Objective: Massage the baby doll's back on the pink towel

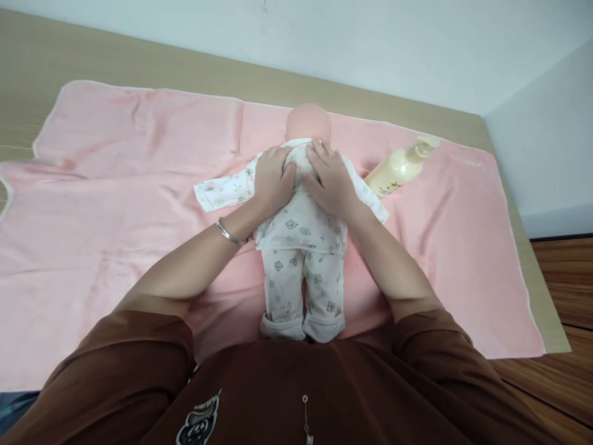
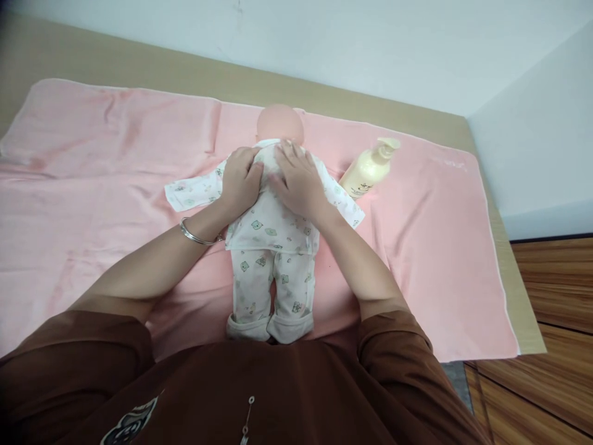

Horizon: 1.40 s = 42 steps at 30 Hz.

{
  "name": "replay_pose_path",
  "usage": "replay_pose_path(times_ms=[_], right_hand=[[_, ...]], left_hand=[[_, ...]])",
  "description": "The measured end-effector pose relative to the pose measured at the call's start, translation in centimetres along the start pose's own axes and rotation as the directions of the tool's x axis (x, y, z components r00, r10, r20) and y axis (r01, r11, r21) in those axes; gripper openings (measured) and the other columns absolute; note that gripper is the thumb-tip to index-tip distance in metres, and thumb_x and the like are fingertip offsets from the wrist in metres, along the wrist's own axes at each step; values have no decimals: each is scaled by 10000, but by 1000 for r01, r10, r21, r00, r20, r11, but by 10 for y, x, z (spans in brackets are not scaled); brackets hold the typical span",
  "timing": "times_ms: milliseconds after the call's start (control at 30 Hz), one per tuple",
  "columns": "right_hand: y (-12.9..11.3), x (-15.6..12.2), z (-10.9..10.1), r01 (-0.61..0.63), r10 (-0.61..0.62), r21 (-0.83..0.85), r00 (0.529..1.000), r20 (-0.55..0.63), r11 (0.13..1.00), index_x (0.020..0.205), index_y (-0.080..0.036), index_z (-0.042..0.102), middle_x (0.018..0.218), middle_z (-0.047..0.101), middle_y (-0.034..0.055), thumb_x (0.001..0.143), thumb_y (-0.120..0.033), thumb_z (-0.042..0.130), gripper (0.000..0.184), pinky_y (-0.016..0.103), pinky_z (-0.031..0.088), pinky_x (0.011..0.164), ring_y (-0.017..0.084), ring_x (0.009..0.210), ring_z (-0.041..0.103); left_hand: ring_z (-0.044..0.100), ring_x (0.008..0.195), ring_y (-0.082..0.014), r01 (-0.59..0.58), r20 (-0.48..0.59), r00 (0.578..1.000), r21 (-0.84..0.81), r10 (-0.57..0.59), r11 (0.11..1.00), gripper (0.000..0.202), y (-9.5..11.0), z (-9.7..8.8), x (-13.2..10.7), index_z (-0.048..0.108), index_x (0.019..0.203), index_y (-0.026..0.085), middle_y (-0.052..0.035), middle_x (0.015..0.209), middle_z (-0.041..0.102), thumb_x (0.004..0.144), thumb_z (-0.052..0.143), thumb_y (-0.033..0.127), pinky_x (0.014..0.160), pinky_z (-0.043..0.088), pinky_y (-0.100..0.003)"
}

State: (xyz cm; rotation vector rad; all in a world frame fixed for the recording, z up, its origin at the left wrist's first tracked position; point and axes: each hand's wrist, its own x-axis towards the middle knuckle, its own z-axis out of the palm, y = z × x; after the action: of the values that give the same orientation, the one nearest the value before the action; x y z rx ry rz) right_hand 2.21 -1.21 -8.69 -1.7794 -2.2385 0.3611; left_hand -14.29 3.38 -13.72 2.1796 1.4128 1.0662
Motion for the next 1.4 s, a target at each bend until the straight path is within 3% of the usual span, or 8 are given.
replay_pose_path(times_ms=[167, 333, 467, 667, 900, 1033, 1200, 1400], right_hand=[[-18, -17, 3, -159, 154, -84, 986, -69, 984, 1668, 22, 288, 1778, 259, 256, 1078, -407, 357, 732, 606, 193, 1402, 363, 1700, 227], [-48, -37, 9, 31, -40, -160, 998, -54, 987, 1659, -49, 376, 1790, 290, 171, 1062, -267, 357, 636, 535, 165, 1430, 323, 1711, 210], [-33, -17, 1, -32, 32, -70, 999, -5, 997, 1670, -105, 374, 1811, 253, 101, 1071, -274, 364, 622, 510, 134, 1443, 257, 1720, 192], [-6, 2, 0, -280, 282, 29, 956, -82, 959, 1636, 20, 361, 1765, 319, 228, 1086, -380, 373, 680, 529, 189, 1411, 346, 1690, 258], [5, 2, -3, -162, 157, -65, 985, -76, 985, 1553, 31, 468, 1638, 498, 276, 1100, -372, 317, 625, 538, 331, 1343, 367, 1584, 443], [-10, -9, -7, -153, 153, -164, 988, -11, 975, 1643, 80, 308, 1730, 335, 305, 1093, -334, 330, 689, 582, 259, 1373, 412, 1651, 318], [-39, -31, -9, -104, 111, -205, 994, 22, 973, 1671, 48, 276, 1770, 248, 290, 1073, -330, 417, 722, 581, 232, 1395, 412, 1686, 244], [-29, -18, -18, -139, 147, -138, 988, 51, 981, 1635, 78, 339, 1737, 341, 284, 1083, -287, 373, 663, 517, 251, 1401, 374, 1671, 302]], left_hand=[[661, 1235, -318, 8, 1, 1000, -47, -8, 999, 369, 1, -1, 0, 696, 1223, 199, -142, 1287, 755, 978, 424, 243, 1137, 511, -520], [657, 1227, -298, 6, 5, 1000, -73, -6, 997, 348, -1, 0, -2, 693, 1203, 245, -118, 1252, 757, 1031, 391, 252, 1139, 508, -507], [654, 1223, -317, 24, 19, 1000, 16, -24, 1000, 348, -1, 2, 2, 678, 1245, 219, -146, 1261, 735, 1046, 408, 312, 1134, 503, -516], [598, 1314, -430, 6, 123, 992, 213, -33, 977, 523, 17, -4, -1, 600, 1377, 20, -298, 1350, 668, 1044, 387, 363, 1173, 448, -606], [435, 1553, -433, -100, 165, 983, 141, 76, 985, 506, 42, -16, -26, 533, 1473, 74, -251, 1594, 531, 1019, 431, 272, 1321, 319, -626], [571, 1412, -399, -93, 184, 981, 157, 63, 983, 412, 34, -16, -11, 644, 1310, 82, -243, 1412, 651, 1017, 397, 233, 1259, 426, -573], [667, 1210, -386, 22, 186, 982, 120, -44, 993, 274, 9, -8, 11, 647, 1061, 185, -202, 1171, 730, 1037, 415, 329, 1126, 511, -584], [548, 1419, -431, -26, 169, 986, 73, 13, 997, 389, 16, -9, -4, 613, 1286, 144, -253, 1411, 639, 1029, 438, 377, 1279, 356, -647]])
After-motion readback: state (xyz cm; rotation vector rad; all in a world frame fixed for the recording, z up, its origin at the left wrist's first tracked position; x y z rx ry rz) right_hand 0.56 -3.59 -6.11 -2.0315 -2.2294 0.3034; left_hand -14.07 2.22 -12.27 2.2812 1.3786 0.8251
